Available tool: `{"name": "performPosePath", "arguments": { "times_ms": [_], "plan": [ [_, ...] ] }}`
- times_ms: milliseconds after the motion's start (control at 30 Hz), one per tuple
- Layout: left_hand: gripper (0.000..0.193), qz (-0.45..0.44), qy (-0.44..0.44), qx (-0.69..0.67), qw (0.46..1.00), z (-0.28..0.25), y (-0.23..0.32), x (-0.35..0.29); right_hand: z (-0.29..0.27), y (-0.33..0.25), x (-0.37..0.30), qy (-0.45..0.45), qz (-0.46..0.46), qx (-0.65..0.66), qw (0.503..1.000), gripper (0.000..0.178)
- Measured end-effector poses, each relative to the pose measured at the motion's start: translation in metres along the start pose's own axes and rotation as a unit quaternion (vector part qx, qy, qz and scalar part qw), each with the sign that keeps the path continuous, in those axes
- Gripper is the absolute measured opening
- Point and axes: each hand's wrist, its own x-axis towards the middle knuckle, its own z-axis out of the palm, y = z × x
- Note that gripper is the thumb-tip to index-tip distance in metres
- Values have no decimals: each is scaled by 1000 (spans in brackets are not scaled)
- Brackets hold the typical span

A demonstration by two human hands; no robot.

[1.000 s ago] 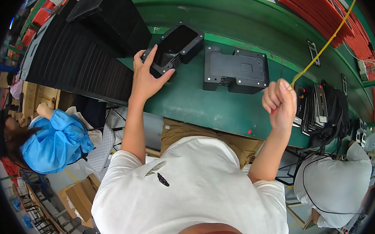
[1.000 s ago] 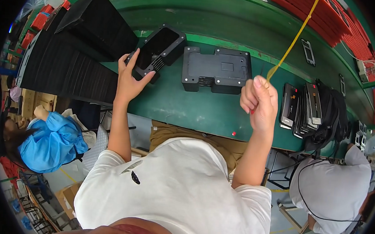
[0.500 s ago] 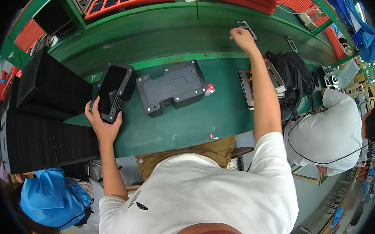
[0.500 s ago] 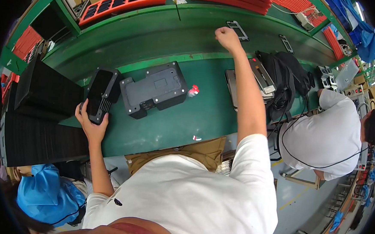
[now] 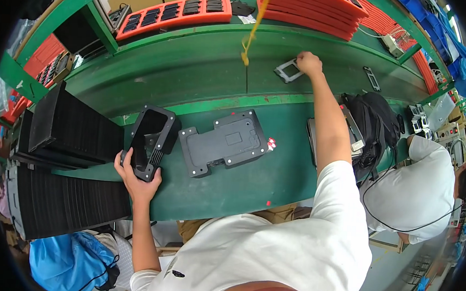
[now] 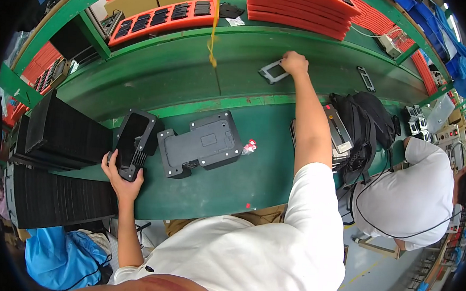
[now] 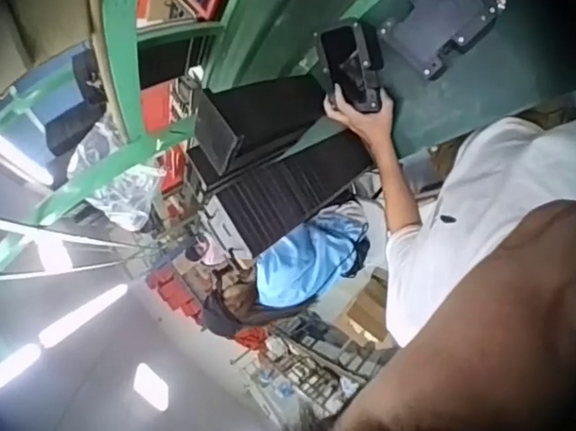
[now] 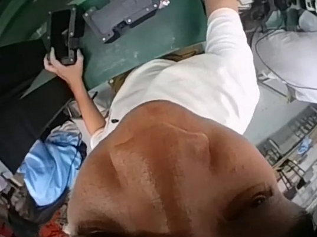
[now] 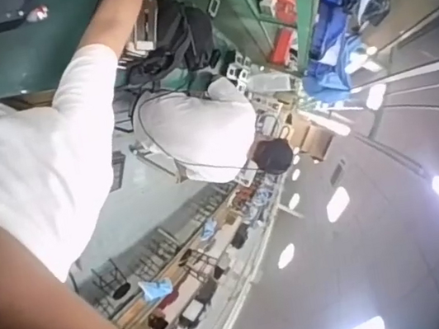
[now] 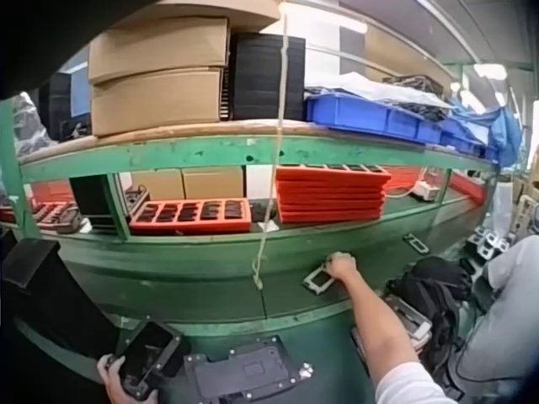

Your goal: Assembling, inspecting, and organizing plastic housings and metal components at a factory workstation.

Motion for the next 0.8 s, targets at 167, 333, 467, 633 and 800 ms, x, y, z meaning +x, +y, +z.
{"name": "performPosePath", "arguments": {
  "times_ms": [167, 333, 467, 633, 800],
  "plan": [
    [88, 10, -2, -7, 1000, 5, -1, 9, 14, -40, -43, -28, -26, -101, 994, 34],
    [86, 26, -1, -13, 1000, 6, -10, 9, 14, -55, -73, -32, 62, 7, 998, 34],
    [85, 53, 10, 5, 999, 2, -9, 3, -12, -93, -110, -59, -75, 216, 972, 33],
    [102, 51, 22, -14, 998, 3, 8, 9, -94, -158, -267, -43, -230, 256, 938, 26],
    [104, 207, -5, -8, 978, -16, 75, 6, -80, -176, -348, 1, -256, 104, 961, 23]
  ]
}}
